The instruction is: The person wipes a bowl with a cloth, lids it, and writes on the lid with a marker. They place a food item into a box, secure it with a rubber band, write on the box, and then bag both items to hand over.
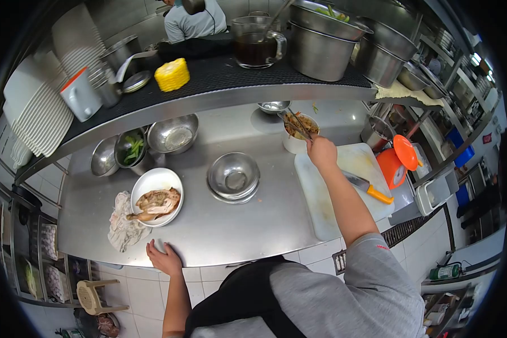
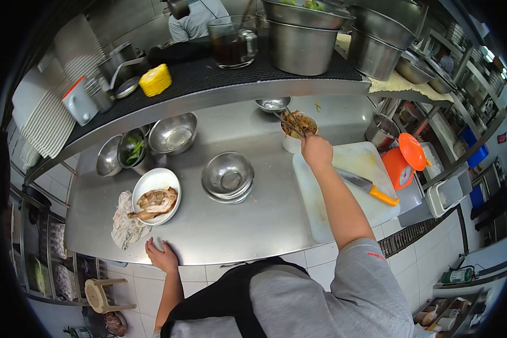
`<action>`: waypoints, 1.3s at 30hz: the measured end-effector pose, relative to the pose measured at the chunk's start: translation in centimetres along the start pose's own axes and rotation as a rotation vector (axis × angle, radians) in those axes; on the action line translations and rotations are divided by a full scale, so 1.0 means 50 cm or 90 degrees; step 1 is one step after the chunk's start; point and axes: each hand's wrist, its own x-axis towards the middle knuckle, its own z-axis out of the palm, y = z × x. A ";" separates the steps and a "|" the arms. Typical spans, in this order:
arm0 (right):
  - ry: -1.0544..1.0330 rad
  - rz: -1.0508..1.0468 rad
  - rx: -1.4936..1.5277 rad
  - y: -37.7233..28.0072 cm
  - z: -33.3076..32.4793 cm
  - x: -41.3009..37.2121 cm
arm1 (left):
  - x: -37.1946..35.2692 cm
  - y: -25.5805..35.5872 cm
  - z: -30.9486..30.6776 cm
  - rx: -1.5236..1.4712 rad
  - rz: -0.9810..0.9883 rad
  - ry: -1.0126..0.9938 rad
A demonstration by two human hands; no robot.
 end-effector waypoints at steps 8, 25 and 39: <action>-0.098 0.011 -0.019 0.130 -0.048 0.014 | 0.006 0.023 0.027 0.170 -0.038 -0.023; -0.007 -0.132 0.035 0.169 -0.038 0.132 | 0.002 0.012 0.040 0.158 -0.038 -0.031; -0.092 -0.149 0.111 0.160 -0.089 -0.006 | 0.003 0.016 0.038 0.166 -0.036 -0.039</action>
